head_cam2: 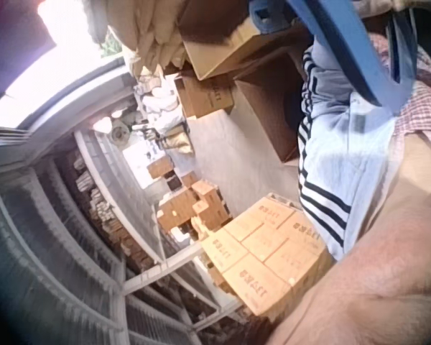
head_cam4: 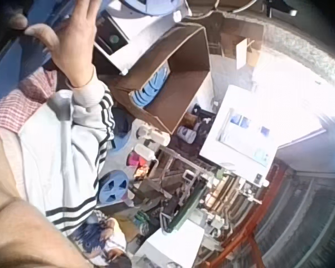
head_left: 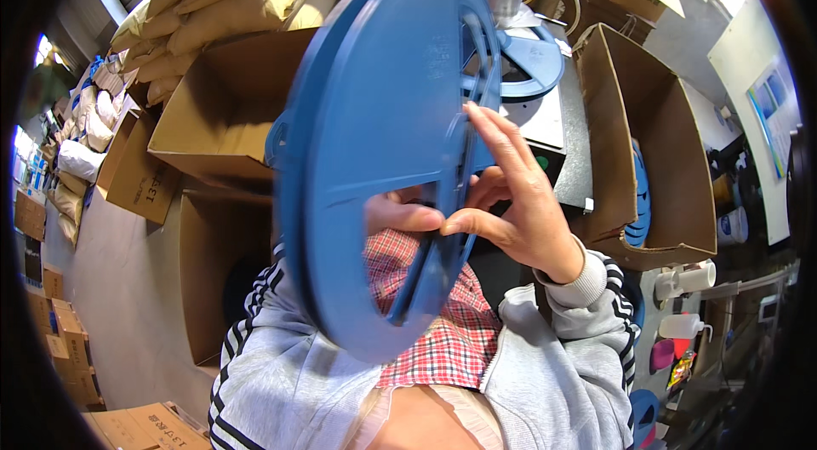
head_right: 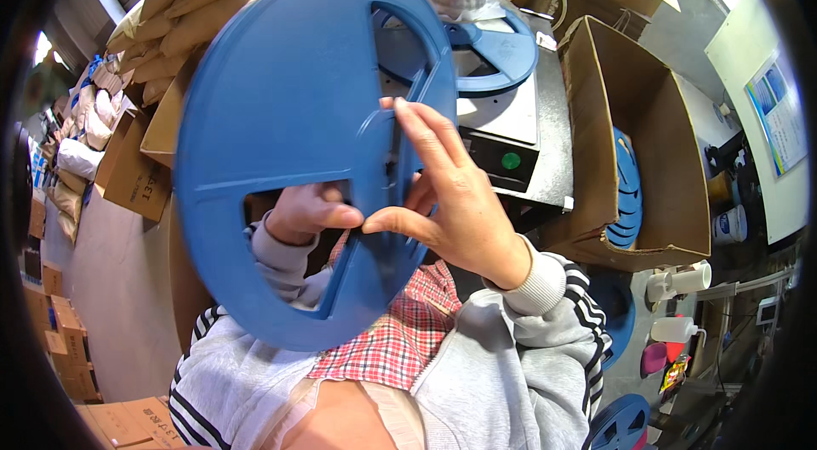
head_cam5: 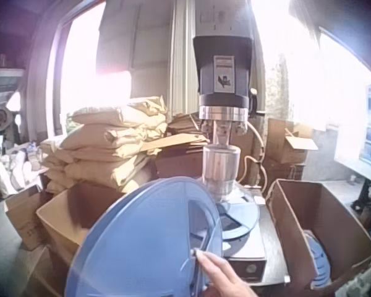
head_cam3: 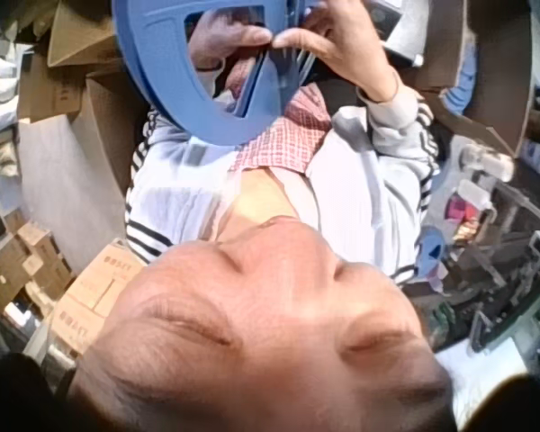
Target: The person assembles blue plastic reels by placing them onto a vertical spindle on a small machine, then removes them and stacks them into a cardboard box. The process is repeated multiple times with consistent handling of the reels and box.
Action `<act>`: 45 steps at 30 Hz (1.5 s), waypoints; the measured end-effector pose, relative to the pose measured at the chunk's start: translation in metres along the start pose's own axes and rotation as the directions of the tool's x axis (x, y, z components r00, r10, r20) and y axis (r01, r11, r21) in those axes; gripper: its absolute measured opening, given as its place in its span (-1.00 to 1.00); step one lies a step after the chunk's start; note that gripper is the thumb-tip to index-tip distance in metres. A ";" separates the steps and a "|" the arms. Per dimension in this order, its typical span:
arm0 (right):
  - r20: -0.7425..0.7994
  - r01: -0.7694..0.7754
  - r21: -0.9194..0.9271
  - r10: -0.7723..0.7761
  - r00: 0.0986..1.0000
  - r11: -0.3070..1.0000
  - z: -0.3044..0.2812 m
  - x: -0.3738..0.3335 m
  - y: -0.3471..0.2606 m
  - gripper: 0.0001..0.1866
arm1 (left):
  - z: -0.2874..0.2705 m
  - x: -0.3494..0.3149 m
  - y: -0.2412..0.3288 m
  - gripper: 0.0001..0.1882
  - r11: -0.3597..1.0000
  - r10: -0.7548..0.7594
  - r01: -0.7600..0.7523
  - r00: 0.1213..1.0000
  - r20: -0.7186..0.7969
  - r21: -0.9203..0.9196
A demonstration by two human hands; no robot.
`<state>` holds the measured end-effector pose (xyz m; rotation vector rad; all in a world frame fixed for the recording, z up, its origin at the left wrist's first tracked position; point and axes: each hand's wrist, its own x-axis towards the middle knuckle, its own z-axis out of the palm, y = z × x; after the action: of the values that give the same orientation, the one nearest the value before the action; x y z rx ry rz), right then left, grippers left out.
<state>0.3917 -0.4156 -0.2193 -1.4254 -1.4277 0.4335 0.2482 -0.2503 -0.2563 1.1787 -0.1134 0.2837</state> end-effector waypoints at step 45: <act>-0.772 -0.486 -0.610 -0.331 0.543 0.626 -0.152 -0.259 0.025 -0.34 | -0.105 -0.036 -0.024 0.02 0.913 0.348 -0.407 0.761 -0.547 0.015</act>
<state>0.4699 -0.7002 -0.2805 -1.9889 -0.6503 -0.9374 0.2143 -0.1674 -0.3266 0.9219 0.1338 0.9547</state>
